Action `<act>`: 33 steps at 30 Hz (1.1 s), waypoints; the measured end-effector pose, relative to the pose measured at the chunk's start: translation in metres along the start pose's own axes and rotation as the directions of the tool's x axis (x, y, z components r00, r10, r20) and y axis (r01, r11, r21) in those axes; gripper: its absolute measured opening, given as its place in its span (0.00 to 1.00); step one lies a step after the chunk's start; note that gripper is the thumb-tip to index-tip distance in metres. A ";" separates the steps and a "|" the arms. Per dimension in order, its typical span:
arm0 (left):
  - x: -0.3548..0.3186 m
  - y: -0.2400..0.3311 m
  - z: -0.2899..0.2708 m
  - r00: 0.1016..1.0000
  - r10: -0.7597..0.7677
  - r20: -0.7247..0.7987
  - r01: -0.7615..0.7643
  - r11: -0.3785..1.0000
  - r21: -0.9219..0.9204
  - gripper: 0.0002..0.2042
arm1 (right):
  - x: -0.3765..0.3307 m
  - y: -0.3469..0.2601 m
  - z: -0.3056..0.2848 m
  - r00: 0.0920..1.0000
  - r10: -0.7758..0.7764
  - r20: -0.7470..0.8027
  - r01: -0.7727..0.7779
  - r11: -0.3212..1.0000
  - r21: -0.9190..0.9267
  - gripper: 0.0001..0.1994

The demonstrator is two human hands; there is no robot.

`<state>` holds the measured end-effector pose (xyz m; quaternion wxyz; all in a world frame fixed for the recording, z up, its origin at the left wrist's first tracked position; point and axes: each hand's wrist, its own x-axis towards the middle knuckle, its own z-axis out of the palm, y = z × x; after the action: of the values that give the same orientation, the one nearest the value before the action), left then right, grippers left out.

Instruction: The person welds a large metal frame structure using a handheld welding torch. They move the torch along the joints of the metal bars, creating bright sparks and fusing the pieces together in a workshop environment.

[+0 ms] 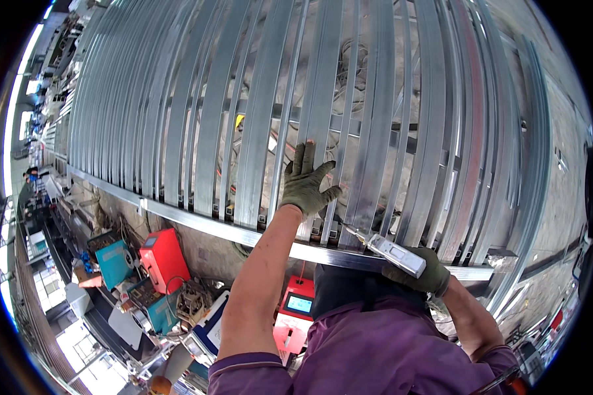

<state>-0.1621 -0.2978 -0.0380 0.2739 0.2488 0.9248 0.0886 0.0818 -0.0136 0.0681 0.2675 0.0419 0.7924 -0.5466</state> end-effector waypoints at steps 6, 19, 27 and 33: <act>-0.004 -0.006 -0.003 0.999 0.044 0.017 -0.045 0.998 0.048 0.43 | -0.010 -0.006 0.017 0.998 -0.022 -0.059 0.019 0.998 -0.053 0.24; 0.004 -0.037 -0.069 0.915 -0.250 0.316 0.229 0.968 0.103 0.42 | 0.023 -0.030 0.021 0.994 0.024 0.107 0.003 0.970 -0.243 0.27; 0.016 -0.036 -0.069 0.916 -0.233 0.327 0.206 0.972 0.113 0.38 | 0.047 -0.039 0.005 0.988 -0.069 0.141 0.100 0.970 -0.222 0.29; 0.021 -0.038 -0.076 0.884 -0.272 0.381 0.248 0.962 0.112 0.39 | 0.087 -0.085 0.000 0.890 0.272 0.365 -0.147 0.931 -0.334 0.38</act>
<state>-0.2352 -0.3215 0.0044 0.4556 0.1434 0.8781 -0.0286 -0.0232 -0.0669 0.0984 0.4871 -0.0268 0.7833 -0.3854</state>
